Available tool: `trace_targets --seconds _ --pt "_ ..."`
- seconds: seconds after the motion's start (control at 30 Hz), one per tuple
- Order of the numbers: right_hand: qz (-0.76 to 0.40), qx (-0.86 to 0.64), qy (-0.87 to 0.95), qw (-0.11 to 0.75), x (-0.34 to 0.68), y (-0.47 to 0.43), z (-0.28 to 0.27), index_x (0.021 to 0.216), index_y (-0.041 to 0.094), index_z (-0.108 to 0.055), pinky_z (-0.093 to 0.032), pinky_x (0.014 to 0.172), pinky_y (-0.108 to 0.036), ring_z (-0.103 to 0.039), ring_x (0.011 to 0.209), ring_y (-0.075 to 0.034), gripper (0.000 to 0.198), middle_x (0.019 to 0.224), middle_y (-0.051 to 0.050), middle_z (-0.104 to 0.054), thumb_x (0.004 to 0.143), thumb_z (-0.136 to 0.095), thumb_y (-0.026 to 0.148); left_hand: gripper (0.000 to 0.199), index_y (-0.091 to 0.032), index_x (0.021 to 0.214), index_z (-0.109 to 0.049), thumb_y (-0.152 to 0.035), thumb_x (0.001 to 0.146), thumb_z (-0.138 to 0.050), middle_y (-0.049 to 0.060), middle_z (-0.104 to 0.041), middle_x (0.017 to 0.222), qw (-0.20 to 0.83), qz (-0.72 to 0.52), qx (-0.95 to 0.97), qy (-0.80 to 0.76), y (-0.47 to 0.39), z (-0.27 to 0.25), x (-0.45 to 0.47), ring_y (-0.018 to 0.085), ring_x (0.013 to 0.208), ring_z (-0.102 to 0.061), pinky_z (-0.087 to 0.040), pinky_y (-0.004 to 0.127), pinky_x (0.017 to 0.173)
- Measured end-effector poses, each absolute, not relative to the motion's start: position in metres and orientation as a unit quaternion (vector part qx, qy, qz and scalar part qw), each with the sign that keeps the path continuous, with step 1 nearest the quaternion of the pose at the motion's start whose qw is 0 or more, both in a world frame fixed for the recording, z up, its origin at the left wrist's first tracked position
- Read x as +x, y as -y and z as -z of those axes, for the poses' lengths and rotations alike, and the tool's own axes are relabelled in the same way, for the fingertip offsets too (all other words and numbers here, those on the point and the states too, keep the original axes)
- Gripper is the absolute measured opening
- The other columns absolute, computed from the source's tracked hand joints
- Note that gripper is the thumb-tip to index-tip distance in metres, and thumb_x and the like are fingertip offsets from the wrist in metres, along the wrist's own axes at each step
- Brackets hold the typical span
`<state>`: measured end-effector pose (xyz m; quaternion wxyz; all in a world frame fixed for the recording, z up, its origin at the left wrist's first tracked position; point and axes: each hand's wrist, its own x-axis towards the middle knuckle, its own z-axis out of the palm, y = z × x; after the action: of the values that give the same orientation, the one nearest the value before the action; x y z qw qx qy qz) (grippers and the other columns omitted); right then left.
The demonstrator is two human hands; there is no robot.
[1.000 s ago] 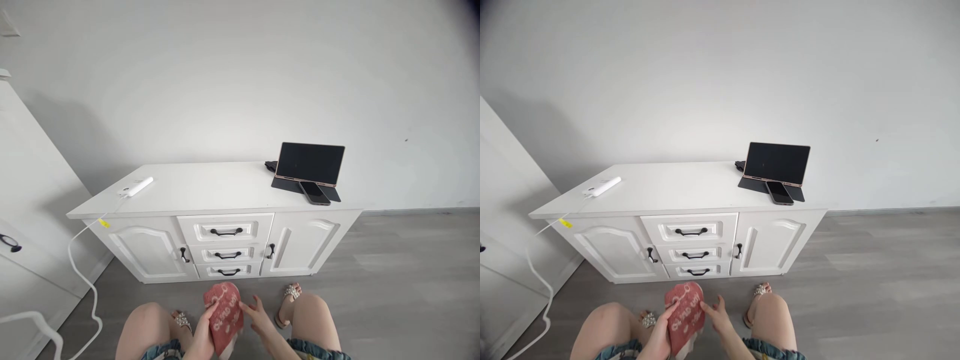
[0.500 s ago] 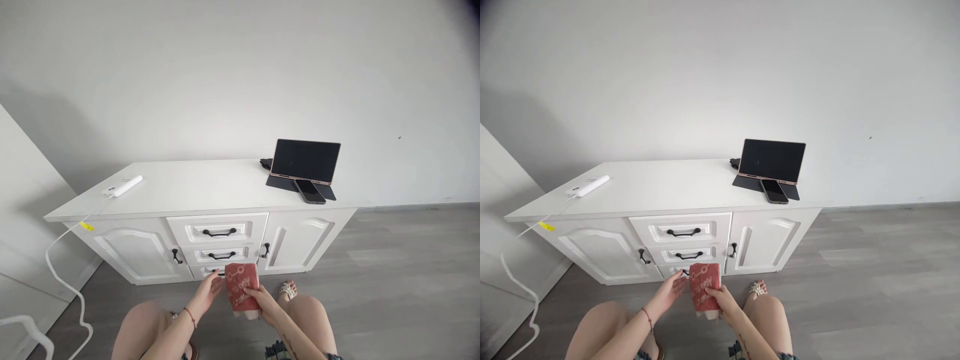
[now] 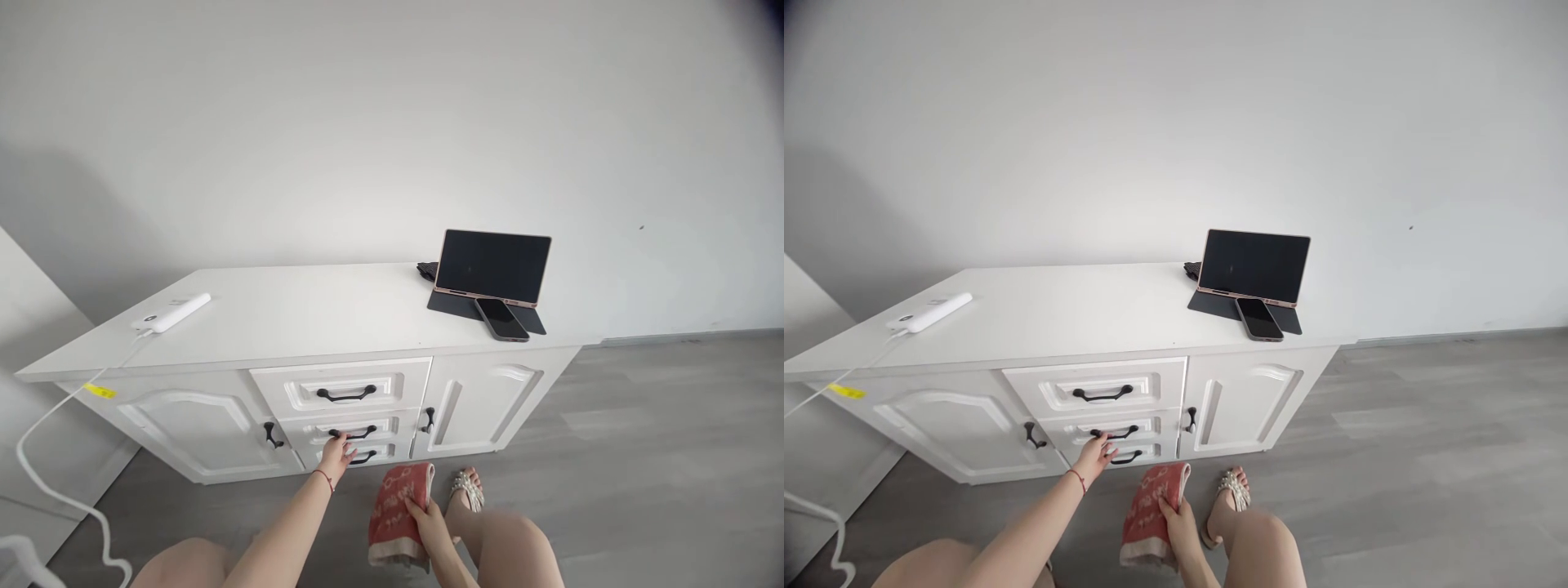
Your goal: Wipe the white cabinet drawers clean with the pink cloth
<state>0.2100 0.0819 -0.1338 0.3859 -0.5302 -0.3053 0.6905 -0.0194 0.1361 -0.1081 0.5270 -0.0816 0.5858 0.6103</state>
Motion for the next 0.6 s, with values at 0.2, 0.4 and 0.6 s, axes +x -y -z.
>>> trace_targets --seconds 0.2,0.4,0.6 --pt "-0.663 -0.561 0.255 0.425 0.211 -0.089 0.123 0.074 0.019 -0.066 -0.05 0.072 -0.036 -0.065 0.077 -0.027 0.04 0.071 -0.004 -0.071 0.043 -0.079 0.04 0.02 -0.019 0.068 -0.051 -0.006 0.076 -0.063 0.0 -0.061 0.069 0.542 -0.605 -0.062 -0.58 -0.107 0.113 -0.018 0.012 0.062 -0.056 -0.05 0.041 0.082" --pt "-0.711 -0.516 0.202 0.432 0.215 -0.083 0.096 0.08 0.021 -0.063 -0.05 0.07 -0.036 -0.066 0.074 -0.025 0.031 0.075 -0.003 -0.072 0.054 -0.075 0.035 0.019 -0.02 0.07 -0.047 -0.011 0.081 -0.059 -0.001 -0.061 0.074 0.545 -0.613 -0.042 -0.571 -0.068 0.119 -0.004 0.01 0.064 -0.055 -0.049 0.038 0.08" --pt "-0.808 -0.418 0.16 0.383 0.222 -0.06 0.067 0.084 0.017 -0.065 -0.051 0.067 -0.034 -0.068 0.071 -0.024 0.028 0.073 -0.004 -0.073 0.066 -0.074 0.037 0.017 -0.022 0.074 -0.046 -0.016 0.08 -0.061 -0.002 -0.061 0.077 0.541 -0.619 -0.04 -0.568 -0.028 0.131 0.01 0.011 0.067 -0.055 -0.048 0.031 0.071"
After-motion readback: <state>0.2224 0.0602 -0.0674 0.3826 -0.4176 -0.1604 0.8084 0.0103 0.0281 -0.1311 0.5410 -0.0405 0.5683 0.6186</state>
